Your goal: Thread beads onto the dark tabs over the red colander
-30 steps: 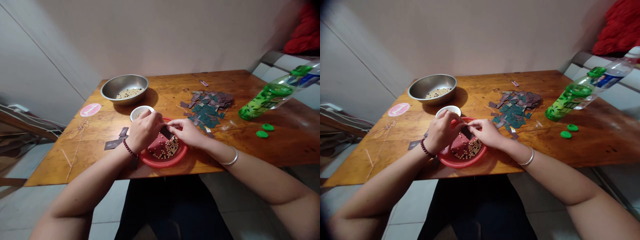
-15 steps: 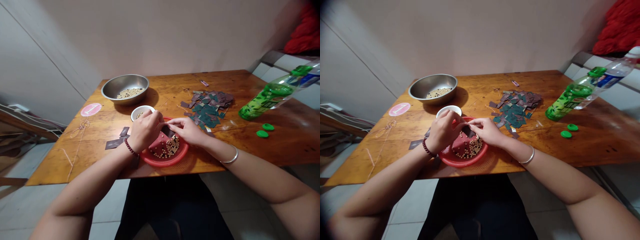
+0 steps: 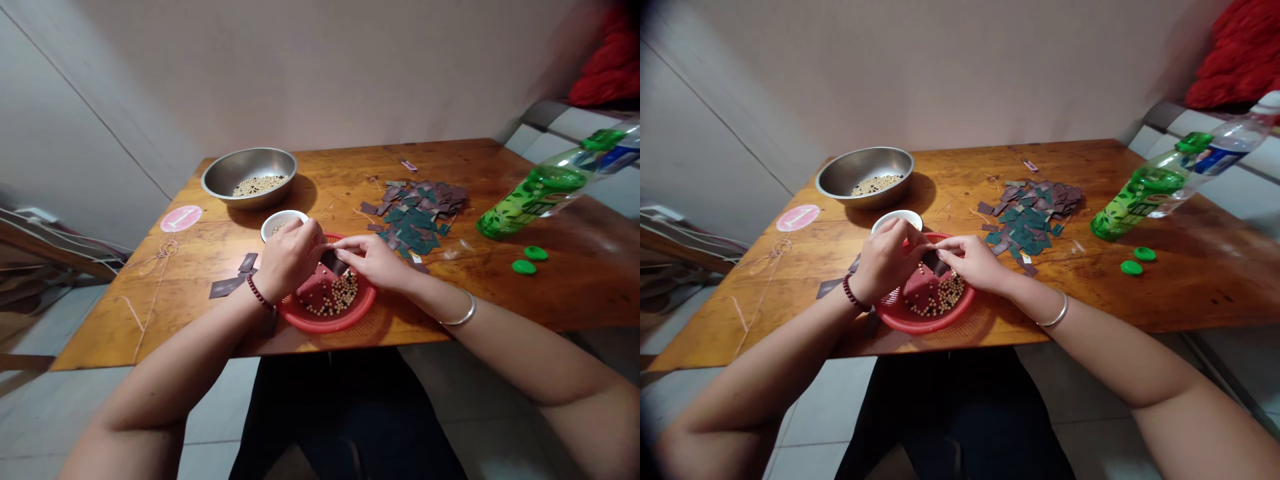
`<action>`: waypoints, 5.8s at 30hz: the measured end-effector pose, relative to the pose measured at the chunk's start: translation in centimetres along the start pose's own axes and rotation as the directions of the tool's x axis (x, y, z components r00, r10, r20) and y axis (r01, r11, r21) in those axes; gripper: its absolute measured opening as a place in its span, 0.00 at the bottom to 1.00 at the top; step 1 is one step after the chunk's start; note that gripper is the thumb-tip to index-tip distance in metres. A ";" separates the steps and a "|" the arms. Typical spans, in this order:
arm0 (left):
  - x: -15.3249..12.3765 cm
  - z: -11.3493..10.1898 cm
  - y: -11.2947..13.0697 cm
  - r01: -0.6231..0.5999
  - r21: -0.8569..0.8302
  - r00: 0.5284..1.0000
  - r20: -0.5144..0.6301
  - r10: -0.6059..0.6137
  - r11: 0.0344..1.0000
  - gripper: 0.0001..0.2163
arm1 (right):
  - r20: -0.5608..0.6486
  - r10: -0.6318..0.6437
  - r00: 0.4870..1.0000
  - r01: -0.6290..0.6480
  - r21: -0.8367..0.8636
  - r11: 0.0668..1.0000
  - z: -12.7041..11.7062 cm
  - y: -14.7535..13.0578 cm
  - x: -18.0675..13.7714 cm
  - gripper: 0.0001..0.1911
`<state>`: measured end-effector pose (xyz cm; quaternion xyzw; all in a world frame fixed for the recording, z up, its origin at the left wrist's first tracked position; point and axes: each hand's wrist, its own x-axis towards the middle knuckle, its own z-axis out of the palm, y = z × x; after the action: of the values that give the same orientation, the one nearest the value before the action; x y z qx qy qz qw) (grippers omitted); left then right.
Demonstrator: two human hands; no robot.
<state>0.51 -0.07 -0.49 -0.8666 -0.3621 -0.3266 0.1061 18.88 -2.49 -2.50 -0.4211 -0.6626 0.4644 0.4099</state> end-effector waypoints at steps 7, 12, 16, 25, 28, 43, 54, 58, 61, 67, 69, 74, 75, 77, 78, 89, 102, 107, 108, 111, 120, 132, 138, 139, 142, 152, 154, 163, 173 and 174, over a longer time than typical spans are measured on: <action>0.1 0.0 0.0 0.048 0.022 0.999 0.001 -0.048 0.999 0.09 | -0.012 -0.011 1.000 0.011 -0.003 1.000 0.1 0.3 0.1 0.13; 0.1 -0.1 0.0 0.095 0.003 0.994 -0.051 -0.095 0.995 0.09 | -0.024 -0.030 0.999 0.030 -0.004 1.000 0.1 0.6 0.1 0.13; -0.1 0.0 -0.1 0.053 -0.053 0.993 -0.106 -0.058 0.997 0.09 | -0.020 -0.029 0.999 0.029 0.022 0.999 0.1 0.6 0.1 0.13; 0.1 -0.2 0.1 -0.026 -0.006 1.000 -0.017 0.026 1.000 0.10 | -0.035 0.005 0.999 -0.003 0.046 0.999 0.1 0.4 0.2 0.13; 0.1 -0.2 0.1 -0.034 -0.007 0.999 -0.010 0.033 0.999 0.10 | -0.037 0.004 0.999 -0.002 0.058 0.998 0.2 0.3 0.1 0.14; 0.0 -0.3 0.3 -0.039 -0.035 0.998 -0.040 0.038 0.999 0.11 | -0.061 0.022 0.998 -0.016 0.099 0.995 0.1 0.4 0.4 0.13; 0.1 -0.5 0.4 -0.055 -0.022 0.998 -0.042 0.054 0.998 0.07 | -0.106 0.015 0.994 -0.010 0.048 0.999 0.3 0.6 0.2 0.13; -0.1 -0.3 0.3 -0.068 -0.009 0.992 -0.103 0.067 0.998 0.06 | -0.099 0.001 0.995 0.005 0.062 0.998 0.2 0.6 0.2 0.13; -0.2 -0.1 0.3 -0.068 0.032 0.991 -0.110 0.071 0.997 0.07 | -0.111 0.003 0.994 0.004 0.059 0.998 0.2 0.6 0.2 0.13; -0.1 -0.2 0.3 -0.046 0.066 0.994 -0.095 0.052 0.997 0.06 | -0.133 -0.013 0.991 0.018 0.036 0.999 0.3 0.7 0.2 0.13; -0.1 -0.2 0.3 -0.065 0.067 0.994 -0.078 0.070 0.996 0.06 | -0.133 -0.011 0.991 0.016 0.038 0.999 0.4 0.8 0.2 0.13; -0.1 -0.1 0.3 -0.059 0.095 0.995 -0.075 0.066 0.994 0.07 | -0.119 -0.015 0.993 0.019 0.037 0.999 0.3 0.8 0.2 0.13; -0.1 -0.1 0.3 -0.042 0.098 0.996 -0.076 0.049 0.994 0.07 | -0.115 -0.018 0.993 0.022 0.035 0.999 0.3 0.8 0.2 0.13; -0.1 0.0 0.3 -0.032 0.089 0.998 -0.058 0.037 0.996 0.07 | -0.116 -0.017 0.993 0.021 0.031 0.999 0.3 0.9 0.2 0.13; -0.1 0.0 0.3 -0.037 0.082 0.998 -0.046 0.041 0.996 0.08 | -0.120 -0.015 0.993 0.018 0.028 0.999 0.3 0.9 0.2 0.13; -0.2 -0.3 0.5 -0.060 0.130 0.998 -0.026 0.064 0.990 0.07 | -0.128 -0.027 0.991 0.030 0.023 0.999 0.4 0.9 0.3 0.13; -0.2 -0.1 0.6 -0.062 0.143 0.997 -0.036 0.068 0.988 0.07 | -0.136 -0.008 0.991 0.013 0.034 0.999 0.5 1.1 0.3 0.14; -0.2 -0.1 0.5 0.051 0.097 0.994 -0.097 -0.042 0.994 0.07 | -0.122 0.003 0.993 0.006 0.076 0.997 0.3 0.7 0.3 0.14; -0.3 -0.1 0.4 0.099 0.058 0.987 -0.135 -0.091 0.993 0.07 | -0.109 0.011 0.994 -0.001 0.092 0.996 0.2 0.6 0.3 0.14; -0.4 -0.1 0.2 0.187 -0.071 0.951 -0.237 -0.199 0.980 0.10 | -0.091 0.021 0.996 -0.008 0.134 0.991 0.0 0.3 0.4 0.13; -0.2 -0.1 0.4 0.098 0.002 0.982 -0.160 -0.097 0.995 0.08 | -0.095 0.028 0.995 -0.015 0.133 0.991 0.0 0.3 0.5 0.13; -0.2 0.0 0.4 -0.004 0.001 0.997 -0.073 0.004 1.000 0.09 | -0.101 -0.030 0.994 0.040 0.098 0.994 0.0 0.7 0.4 0.13; -0.1 0.0 0.3 0.180 0.038 0.975 -0.138 -0.174 0.983 0.09 | -0.134 -0.037 0.990 0.045 0.052 0.998 0.0 0.8 0.4 0.13; -0.1 -0.1 0.3 0.196 0.031 0.969 -0.158 -0.189 0.980 0.09 | -0.142 -0.036 0.989 0.043 0.050 0.998 0.0 0.8 0.4 0.13; 0.0 -0.2 0.2 0.186 0.023 0.971 -0.155 -0.180 0.982 0.08 | -0.173 -0.022 0.985 0.035 0.071 0.997 -0.1 0.6 0.5 0.13; 0.0 -0.7 0.7 0.122 0.047 0.982 -0.153 -0.113 0.991 0.07 | -0.249 -0.008 0.969 0.020 0.044 0.999 -0.8 0.8 0.8 0.13; 0.1 -0.8 0.6 0.139 0.051 0.976 -0.173 -0.129 0.989 0.08 | -0.250 -0.002 0.968 0.014 0.046 0.999 -0.8 0.9 0.9 0.13; 1.1 -0.4 -5.1 0.311 0.156 0.931 -0.247 -0.268 0.937 0.11 | -0.261 0.000 0.965 0.014 0.054 0.998 -0.7 0.9 0.8 0.12; 0.1 0.5 -7.9 0.310 0.243 0.902 0.230 -0.365 0.919 0.09 | -0.286 0.027 0.958 -0.012 0.052 0.999 -0.7 0.9 1.0 0.13; 0.2 0.5 -7.9 0.319 0.239 0.895 0.243 -0.374 0.917 0.12 | -0.288 0.020 0.957 -0.007 0.047 0.999 -0.7 0.9 1.0 0.13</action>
<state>-4.67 5.86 -1.19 -0.8111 -0.5525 -0.1761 0.0765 19.40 -1.19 -3.01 -0.4794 -0.5822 0.4158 0.5082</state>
